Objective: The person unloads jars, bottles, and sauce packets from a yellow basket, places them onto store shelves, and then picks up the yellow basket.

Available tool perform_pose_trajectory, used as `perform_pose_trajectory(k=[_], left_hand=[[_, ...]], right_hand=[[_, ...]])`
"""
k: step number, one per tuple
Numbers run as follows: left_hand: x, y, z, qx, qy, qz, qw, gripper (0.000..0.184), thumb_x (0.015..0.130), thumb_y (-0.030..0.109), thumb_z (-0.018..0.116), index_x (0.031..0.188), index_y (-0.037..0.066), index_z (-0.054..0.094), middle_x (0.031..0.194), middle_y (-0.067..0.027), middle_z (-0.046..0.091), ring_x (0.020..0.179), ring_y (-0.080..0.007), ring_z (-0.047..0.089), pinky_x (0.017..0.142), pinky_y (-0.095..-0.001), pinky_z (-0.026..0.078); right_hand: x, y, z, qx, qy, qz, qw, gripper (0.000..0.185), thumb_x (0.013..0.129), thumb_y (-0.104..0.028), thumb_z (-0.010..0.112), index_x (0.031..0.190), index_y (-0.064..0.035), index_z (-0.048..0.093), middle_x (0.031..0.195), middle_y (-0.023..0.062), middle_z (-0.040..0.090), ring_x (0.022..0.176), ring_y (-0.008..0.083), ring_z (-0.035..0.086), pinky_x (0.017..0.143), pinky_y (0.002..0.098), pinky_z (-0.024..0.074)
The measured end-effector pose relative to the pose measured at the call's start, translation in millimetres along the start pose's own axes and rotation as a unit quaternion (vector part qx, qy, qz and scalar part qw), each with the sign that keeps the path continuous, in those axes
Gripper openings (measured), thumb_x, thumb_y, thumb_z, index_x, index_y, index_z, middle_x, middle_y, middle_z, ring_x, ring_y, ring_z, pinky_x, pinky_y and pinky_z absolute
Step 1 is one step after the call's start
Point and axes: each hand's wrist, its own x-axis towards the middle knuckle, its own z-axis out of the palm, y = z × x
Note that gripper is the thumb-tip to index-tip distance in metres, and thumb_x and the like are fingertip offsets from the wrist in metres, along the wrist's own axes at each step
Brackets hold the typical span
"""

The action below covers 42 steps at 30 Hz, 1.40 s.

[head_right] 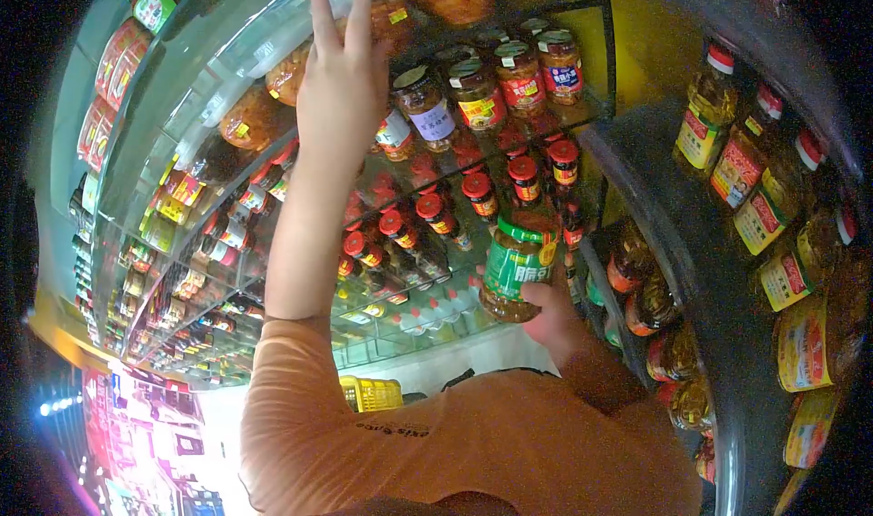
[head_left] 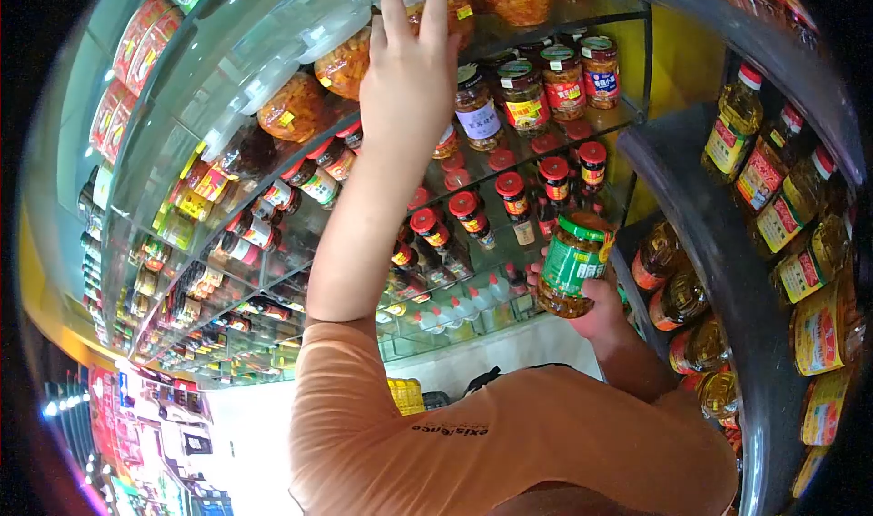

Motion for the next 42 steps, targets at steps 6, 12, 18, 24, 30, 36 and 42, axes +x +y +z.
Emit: perform_pose_trajectory(k=[6,12,18,24,30,36,42], left_hand=[[-30.0,5.9,1.2,-0.017,0.002,0.073,0.997,0.063,0.093,0.030,0.070,0.146,0.004,0.049,0.152,-0.0250,0.044,0.137,-0.0441,0.047,0.108,-0.0463,0.048],[-41.9,-10.7,5.1,-0.081,0.016,0.075,0.994,0.066,0.091,0.030,0.071,0.145,-0.001,0.048,0.153,-0.0269,0.042,0.139,-0.0461,0.045,0.112,-0.0489,0.043],[-130.2,-43.4,-59.3,-0.415,-0.174,-0.038,0.892,0.074,0.085,0.029,0.078,0.147,0.004,0.047,0.137,-0.0251,0.060,0.125,-0.0398,0.061,0.105,-0.0434,0.049],[-247.3,-56.7,-69.1,-0.693,-0.195,-0.310,0.622,0.090,0.092,0.035,0.076,0.155,-0.001,0.025,0.138,-0.0259,0.059,0.124,-0.0283,0.062,0.098,-0.0397,0.053],[-278.1,-114.6,-133.9,-0.635,-0.172,-0.479,0.582,0.080,0.084,0.021,0.085,0.146,-0.003,0.041,0.130,-0.0143,0.062,0.117,-0.0174,0.060,0.098,-0.0346,0.051],[-317.9,-245.8,-188.5,-0.468,-0.018,-0.433,0.771,0.078,0.068,0.019,0.092,0.134,-0.001,0.055,0.125,-0.0083,0.063,0.117,-0.0225,0.060,0.106,-0.0366,0.044],[-301.8,-429.4,-286.1,-0.274,0.187,-0.485,0.809,0.059,0.080,0.023,0.083,0.129,-0.001,0.059,0.107,-0.0078,0.069,0.086,-0.0147,0.067,0.075,-0.0300,0.055]], right_hand=[[1.2,5.2,3.2,-0.017,-0.004,0.006,1.000,0.082,0.074,-0.032,0.077,0.143,-0.0001,0.045,0.131,0.0185,0.062,0.116,0.0377,0.065,0.099,0.0566,0.0544],[4.4,22.3,2.0,-0.017,-0.015,0.034,0.999,0.082,0.074,-0.034,0.076,0.142,0.0008,0.046,0.131,0.0179,0.062,0.115,0.0373,0.065,0.099,0.0560,0.0541],[18.6,37.6,14.0,-0.090,-0.063,0.032,0.993,0.079,0.075,-0.022,0.070,0.145,-0.0012,0.042,0.134,0.0201,0.058,0.118,0.0393,0.063,0.101,0.0552,0.0537],[53.6,82.4,81.0,-0.287,-0.108,-0.063,0.950,0.100,0.068,-0.002,0.081,0.147,-0.0075,0.020,0.131,0.0138,0.048,0.108,0.0221,0.059,0.091,0.0432,0.0545],[87.5,182.2,147.2,-0.520,-0.213,-0.243,0.791,0.102,0.066,-0.020,0.096,0.142,-0.0039,0.031,0.138,0.0185,0.041,0.128,0.0309,0.046,0.108,0.0461,0.0396],[110.5,222.2,257.8,-0.523,-0.430,-0.238,0.696,0.099,0.070,-0.019,0.089,0.150,-0.0015,0.034,0.154,0.0243,0.034,0.142,0.0438,0.036,0.115,0.0533,0.0356],[173.1,292.2,240.3,-0.643,-0.356,-0.301,0.608,0.040,0.081,-0.013,0.076,0.118,-0.0048,0.063,0.117,0.0142,0.064,0.115,0.0367,0.058,0.099,0.0492,0.0461]])
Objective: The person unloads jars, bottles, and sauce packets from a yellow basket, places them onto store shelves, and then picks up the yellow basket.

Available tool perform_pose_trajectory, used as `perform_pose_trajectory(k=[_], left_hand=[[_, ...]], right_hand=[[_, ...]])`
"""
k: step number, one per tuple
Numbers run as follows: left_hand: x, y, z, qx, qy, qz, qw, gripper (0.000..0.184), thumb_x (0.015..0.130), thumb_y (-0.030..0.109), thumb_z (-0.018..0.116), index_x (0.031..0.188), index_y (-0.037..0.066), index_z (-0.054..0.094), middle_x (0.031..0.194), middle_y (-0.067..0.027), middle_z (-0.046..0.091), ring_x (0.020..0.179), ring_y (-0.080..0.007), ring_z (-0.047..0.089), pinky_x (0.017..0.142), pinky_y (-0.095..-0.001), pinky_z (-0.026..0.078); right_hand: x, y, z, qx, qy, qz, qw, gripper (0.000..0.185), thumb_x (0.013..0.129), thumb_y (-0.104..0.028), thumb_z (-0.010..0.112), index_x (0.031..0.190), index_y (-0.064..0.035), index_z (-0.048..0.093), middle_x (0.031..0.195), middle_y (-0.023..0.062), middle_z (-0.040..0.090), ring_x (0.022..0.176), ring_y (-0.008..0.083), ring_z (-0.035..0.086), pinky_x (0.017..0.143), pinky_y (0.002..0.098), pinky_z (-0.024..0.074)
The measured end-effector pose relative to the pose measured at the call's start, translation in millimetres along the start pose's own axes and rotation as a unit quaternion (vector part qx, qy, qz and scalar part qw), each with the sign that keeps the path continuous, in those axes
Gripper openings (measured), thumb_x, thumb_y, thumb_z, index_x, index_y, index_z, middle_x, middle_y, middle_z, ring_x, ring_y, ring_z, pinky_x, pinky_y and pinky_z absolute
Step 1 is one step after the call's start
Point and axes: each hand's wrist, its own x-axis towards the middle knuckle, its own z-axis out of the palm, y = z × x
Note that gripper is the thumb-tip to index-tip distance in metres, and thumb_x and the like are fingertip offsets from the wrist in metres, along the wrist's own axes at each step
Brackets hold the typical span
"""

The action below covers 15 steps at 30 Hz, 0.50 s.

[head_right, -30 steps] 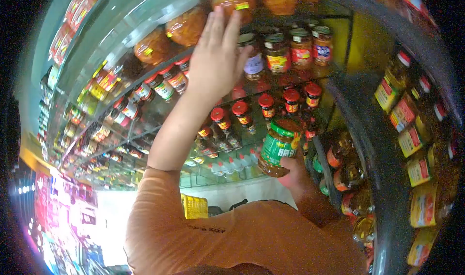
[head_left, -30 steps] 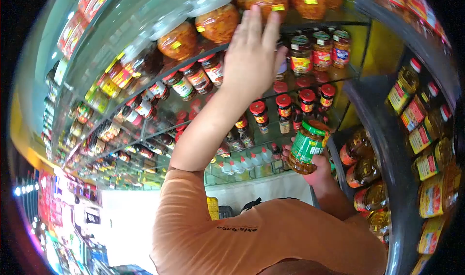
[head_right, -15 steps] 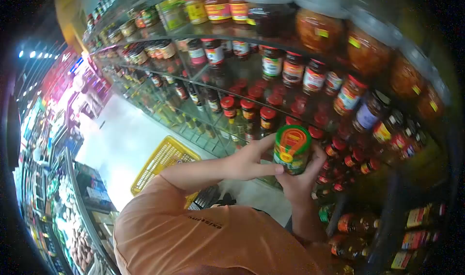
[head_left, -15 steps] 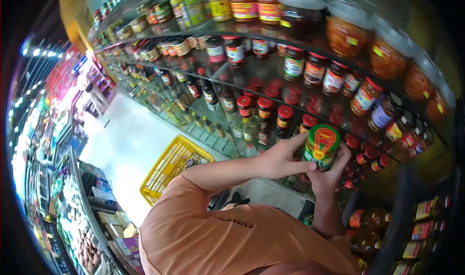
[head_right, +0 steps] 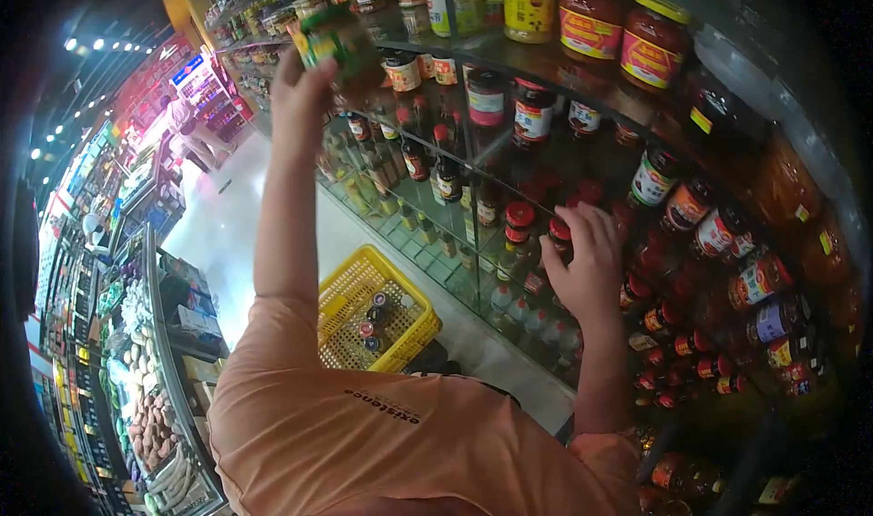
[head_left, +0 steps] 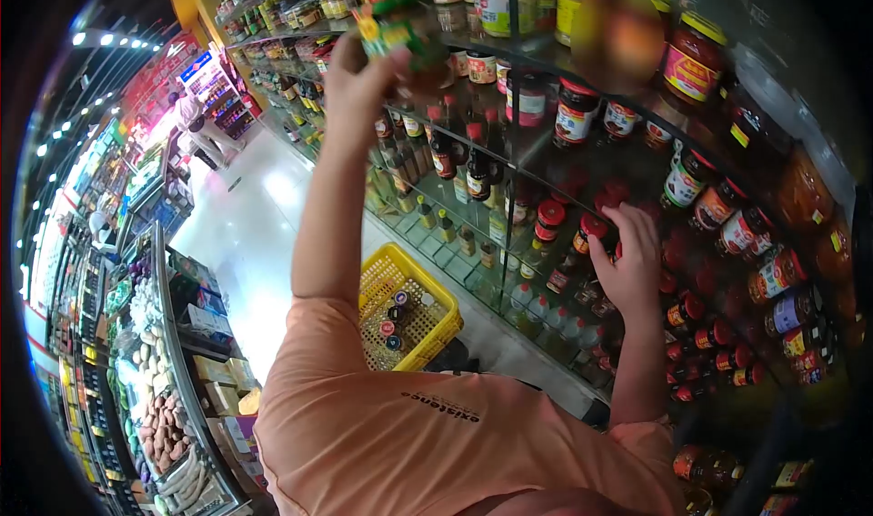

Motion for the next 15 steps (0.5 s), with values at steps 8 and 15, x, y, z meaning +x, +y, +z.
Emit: perform_pose_trajectory(k=[8,15], left_hand=[[178.0,-97.2,-72.2,0.017,0.035,0.092,0.995,0.064,0.083,0.021,0.084,0.133,-0.006,0.054,0.109,-0.0121,0.070,0.092,-0.0172,0.070,0.077,-0.0299,0.055],[231.6,-130.0,-76.8,0.078,-0.008,0.033,0.996,0.061,0.085,0.023,0.083,0.131,-0.007,0.056,0.106,-0.0130,0.073,0.091,-0.0181,0.071,0.077,-0.0309,0.055]], right_hand=[[11.6,-9.9,31.4,-0.116,0.006,0.016,0.993,0.026,0.082,-0.019,0.074,0.103,-0.0049,0.066,0.106,0.0112,0.066,0.102,0.0332,0.061,0.090,0.0468,0.0474],[8.2,-9.2,35.6,-0.117,0.027,0.005,0.993,0.022,0.078,-0.013,0.077,0.095,-0.0041,0.067,0.105,0.0117,0.067,0.104,0.0329,0.062,0.090,0.0483,0.0475]])
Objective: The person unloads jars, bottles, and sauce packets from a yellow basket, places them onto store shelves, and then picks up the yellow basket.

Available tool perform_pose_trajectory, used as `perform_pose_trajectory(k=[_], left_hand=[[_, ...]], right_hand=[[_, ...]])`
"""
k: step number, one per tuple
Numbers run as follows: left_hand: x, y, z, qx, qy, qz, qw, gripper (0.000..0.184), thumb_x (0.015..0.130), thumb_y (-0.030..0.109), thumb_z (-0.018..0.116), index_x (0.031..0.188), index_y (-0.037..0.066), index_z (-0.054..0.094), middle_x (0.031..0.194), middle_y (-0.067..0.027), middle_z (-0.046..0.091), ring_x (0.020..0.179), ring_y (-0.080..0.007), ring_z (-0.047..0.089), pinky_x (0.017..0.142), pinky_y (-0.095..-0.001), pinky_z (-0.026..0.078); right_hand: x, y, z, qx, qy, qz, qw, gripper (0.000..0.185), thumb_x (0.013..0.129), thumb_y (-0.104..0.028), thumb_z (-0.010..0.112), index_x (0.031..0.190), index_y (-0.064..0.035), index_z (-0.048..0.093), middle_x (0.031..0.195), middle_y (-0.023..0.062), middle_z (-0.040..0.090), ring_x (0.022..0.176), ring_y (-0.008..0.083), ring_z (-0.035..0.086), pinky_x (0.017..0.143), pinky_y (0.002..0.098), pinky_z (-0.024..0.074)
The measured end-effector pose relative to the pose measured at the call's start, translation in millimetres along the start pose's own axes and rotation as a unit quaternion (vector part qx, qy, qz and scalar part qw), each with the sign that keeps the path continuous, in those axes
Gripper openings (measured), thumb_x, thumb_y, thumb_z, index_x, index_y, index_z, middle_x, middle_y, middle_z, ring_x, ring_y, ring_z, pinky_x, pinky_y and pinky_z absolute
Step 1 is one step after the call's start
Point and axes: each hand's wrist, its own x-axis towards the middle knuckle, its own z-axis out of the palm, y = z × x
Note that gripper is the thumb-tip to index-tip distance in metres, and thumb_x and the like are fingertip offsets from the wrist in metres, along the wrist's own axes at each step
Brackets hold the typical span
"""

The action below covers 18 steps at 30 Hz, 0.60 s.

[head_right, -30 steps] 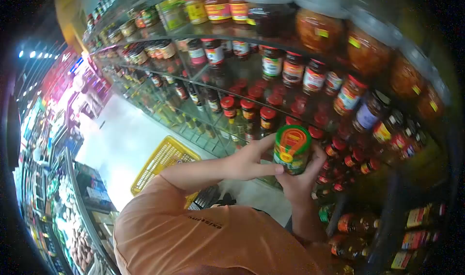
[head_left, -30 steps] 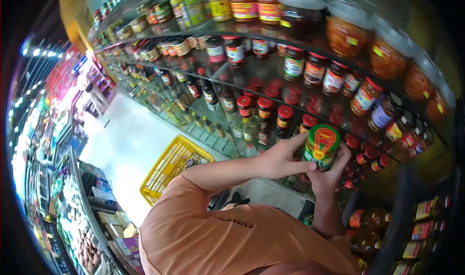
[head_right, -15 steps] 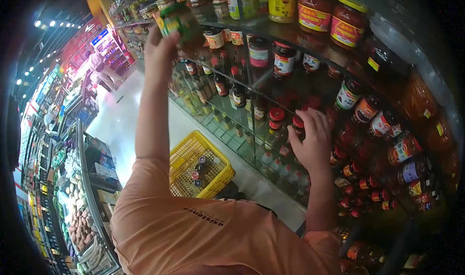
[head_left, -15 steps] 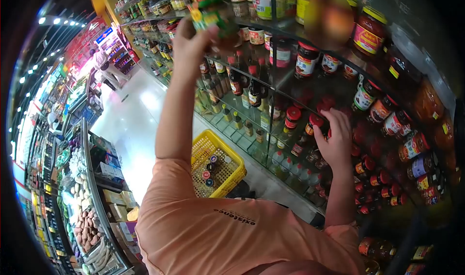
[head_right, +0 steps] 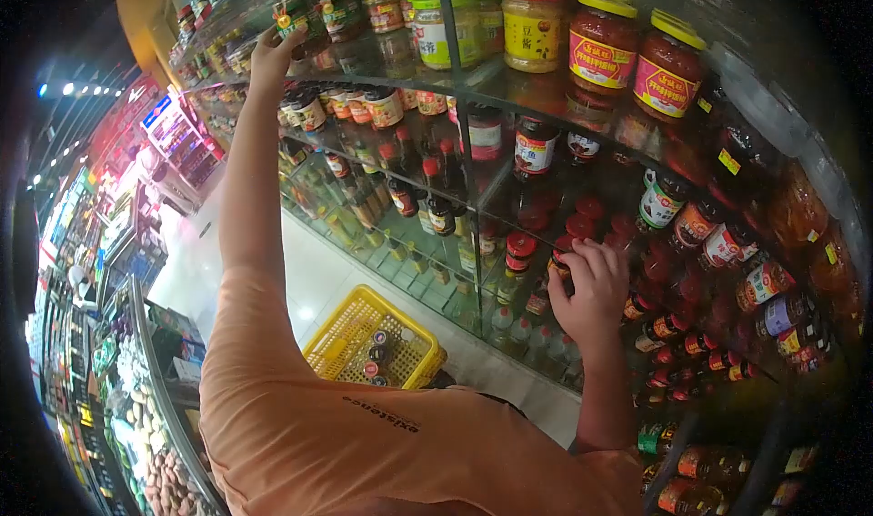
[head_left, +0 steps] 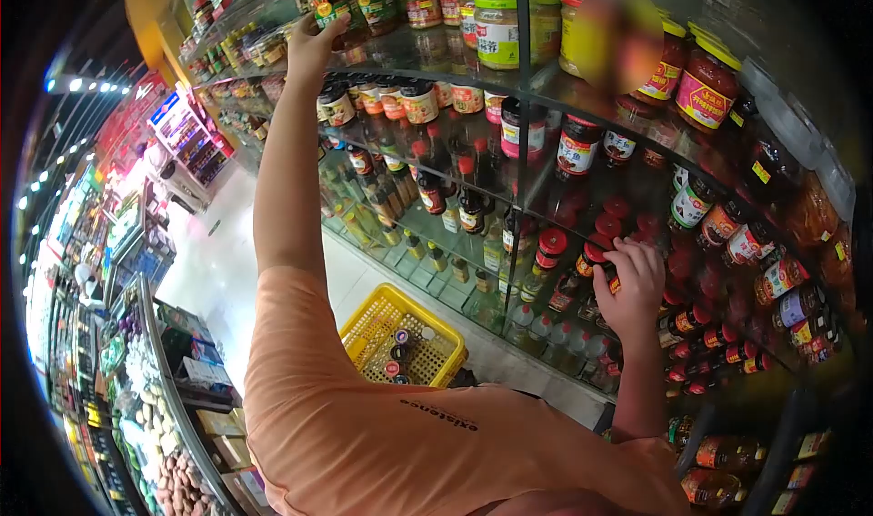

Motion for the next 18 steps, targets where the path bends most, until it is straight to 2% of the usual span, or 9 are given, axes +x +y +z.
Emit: perform_pose_trajectory(k=[3,5,9,10,12,14,15,17,18], left_hand=[[27.7,-26.6,-5.1,0.006,-0.022,-0.026,0.999,0.060,0.087,0.027,0.082,0.131,-0.005,0.057,0.106,-0.0113,0.072,0.087,-0.0165,0.069,0.074,-0.0300,0.054],[36.8,-34.8,-8.3,0.009,-0.083,-0.049,0.995,0.061,0.088,0.030,0.082,0.132,-0.003,0.057,0.108,-0.0102,0.071,0.087,-0.0156,0.068,0.073,-0.0302,0.052],[37.2,-44.4,-7.8,0.045,-0.096,-0.089,0.990,0.063,0.089,0.034,0.080,0.134,-0.003,0.056,0.111,-0.0092,0.070,0.096,-0.0163,0.066,0.076,-0.0306,0.051],[46.0,-48.1,-10.6,0.069,-0.123,-0.063,0.988,0.064,0.090,0.033,0.079,0.137,-0.002,0.054,0.113,-0.0101,0.069,0.101,-0.0177,0.066,0.075,-0.0309,0.052],[51.6,-65.0,-13.9,0.049,-0.112,-0.072,0.990,0.063,0.091,0.033,0.078,0.138,-0.002,0.053,0.113,-0.0106,0.068,0.101,-0.0177,0.065,0.074,-0.0307,0.053],[38.4,-44.5,-13.7,0.075,-0.126,-0.066,0.987,0.059,0.093,0.032,0.076,0.137,0.000,0.053,0.118,-0.0113,0.067,0.099,-0.0184,0.065,0.073,-0.0295,0.054],[16.8,-14.7,-5.1,0.109,-0.086,-0.109,0.984,0.049,0.095,0.037,0.073,0.129,0.005,0.058,0.114,-0.0078,0.068,0.099,-0.0172,0.063,0.077,-0.0319,0.050],[40.1,-64.7,-14.1,-0.006,-0.083,-0.054,0.995,0.038,0.096,0.036,0.070,0.117,0.004,0.066,0.102,-0.0067,0.071,0.093,-0.0151,0.065,0.074,-0.0308,0.050],[44.1,-70.1,-20.2,0.003,-0.138,-0.020,0.990,0.043,0.096,0.028,0.070,0.130,0.005,0.057,0.119,-0.0137,0.065,0.095,-0.0221,0.066,0.073,-0.0341,0.054]], right_hand=[[-0.6,0.1,2.6,-0.002,0.001,0.007,1.000,0.021,0.076,-0.011,0.077,0.092,-0.0038,0.066,0.106,0.0116,0.068,0.105,0.0332,0.063,0.091,0.0488,0.0479],[-0.1,0.1,3.7,-0.007,-0.002,0.013,1.000,0.021,0.076,-0.011,0.078,0.091,-0.0038,0.066,0.106,0.0115,0.068,0.106,0.0335,0.063,0.092,0.0489,0.0480],[0.1,-0.6,4.9,-0.008,-0.007,0.021,1.000,0.020,0.075,-0.011,0.077,0.090,-0.0050,0.066,0.108,0.0114,0.068,0.107,0.0340,0.063,0.094,0.0485,0.0476],[0.1,-0.7,4.7,-0.012,-0.011,0.020,1.000,0.019,0.075,-0.011,0.077,0.090,-0.0054,0.066,0.109,0.0113,0.068,0.108,0.0342,0.063,0.094,0.0484,0.0475],[1.5,-0.4,5.5,-0.018,-0.018,0.023,0.999,0.018,0.076,-0.012,0.076,0.090,-0.0058,0.066,0.110,0.0114,0.068,0.108,0.0343,0.063,0.094,0.0484,0.0474],[0.1,-1.7,7.7,-0.018,-0.035,0.030,0.999,0.017,0.077,-0.012,0.076,0.089,-0.0062,0.066,0.111,0.0115,0.068,0.108,0.0345,0.063,0.095,0.0484,0.0473],[0.7,0.0,9.2,-0.022,-0.034,0.025,0.999,0.015,0.078,-0.011,0.075,0.089,-0.0064,0.066,0.111,0.0115,0.068,0.109,0.0347,0.063,0.095,0.0481,0.0473],[0.2,0.9,11.3,-0.020,-0.058,0.023,0.998,0.014,0.079,-0.011,0.075,0.089,-0.0065,0.066,0.112,0.0116,0.068,0.110,0.0348,0.062,0.095,0.0479,0.0473],[0.7,0.9,12.3,-0.040,-0.051,0.014,0.998,0.013,0.080,-0.011,0.075,0.089,-0.0066,0.066,0.112,0.0117,0.068,0.109,0.0348,0.063,0.095,0.0480,0.0474]])
